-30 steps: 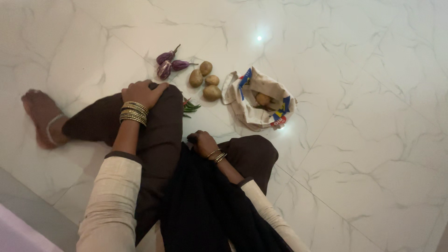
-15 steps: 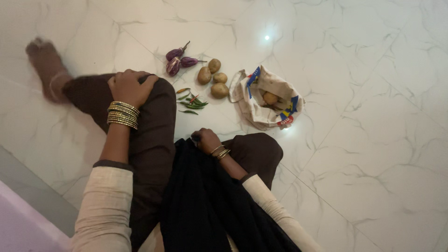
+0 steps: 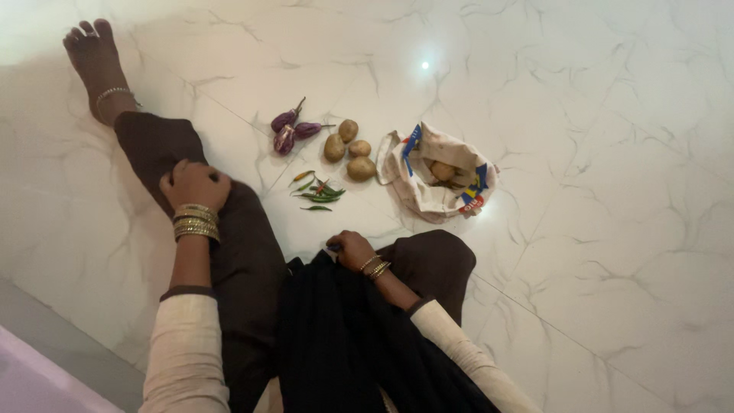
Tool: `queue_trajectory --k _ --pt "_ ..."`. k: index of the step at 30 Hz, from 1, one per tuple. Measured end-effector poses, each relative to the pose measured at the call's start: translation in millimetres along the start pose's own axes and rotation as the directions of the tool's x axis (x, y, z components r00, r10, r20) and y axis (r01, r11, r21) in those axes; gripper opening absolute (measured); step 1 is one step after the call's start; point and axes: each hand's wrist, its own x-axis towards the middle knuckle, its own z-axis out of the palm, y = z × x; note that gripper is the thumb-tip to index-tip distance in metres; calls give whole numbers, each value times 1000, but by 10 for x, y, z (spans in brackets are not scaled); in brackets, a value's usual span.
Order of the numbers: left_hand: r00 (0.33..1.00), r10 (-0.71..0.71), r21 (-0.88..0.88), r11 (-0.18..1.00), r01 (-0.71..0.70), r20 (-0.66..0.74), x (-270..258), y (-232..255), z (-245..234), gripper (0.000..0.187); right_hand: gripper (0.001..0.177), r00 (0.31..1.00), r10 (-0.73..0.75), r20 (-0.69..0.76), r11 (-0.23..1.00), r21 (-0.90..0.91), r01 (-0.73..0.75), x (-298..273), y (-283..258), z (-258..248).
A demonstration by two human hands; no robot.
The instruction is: The person sits on the floor and peels potatoes using a small blue peeler. After peeling, the potatoes are placed into a white cloth bag. The person also handles green chilies and eggplants, moving them into the bag at the end.
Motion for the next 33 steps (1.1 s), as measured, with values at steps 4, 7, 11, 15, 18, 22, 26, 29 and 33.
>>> queue_trajectory --k 4,7,11,15,18,22,26,29,33 --pt "950 -216 17 976 218 226 7 -262 -224 61 26 1000 7 -15 1000 -18 -7 0 -23 1" --pt "897 -307 126 951 281 319 47 -501 -261 76 32 1000 -6 -18 999 -32 6 -13 -28 -7" --pt "827 -416 112 907 405 378 86 -777 -227 89 35 998 -45 -40 998 -49 43 -30 -107 -35" --pt "805 -467 86 878 470 367 106 -963 -153 101 36 999 41 0 998 -42 -41 -51 -206 -110" --pt "779 -525 95 844 527 344 179 -1070 -64 109 33 998 61 11 997 -52 -60 -58 -284 -151" --pt "786 -552 91 830 550 279 300 -1251 99 111 34 997 73 0 997 -26 -73 -69 -325 -171" --pt "798 -563 79 825 560 217 310 -1401 243 108 36 999 41 -13 999 -32 -42 -84 -302 -160" --pt "801 -562 84 826 558 204 300 -1410 306 110 37 1000 11 -4 1000 -27 -11 -85 -292 -152" --pt "819 -531 82 846 526 220 196 -1398 329 112 37 999 32 -6 998 -50 -32 -97 -299 -148"
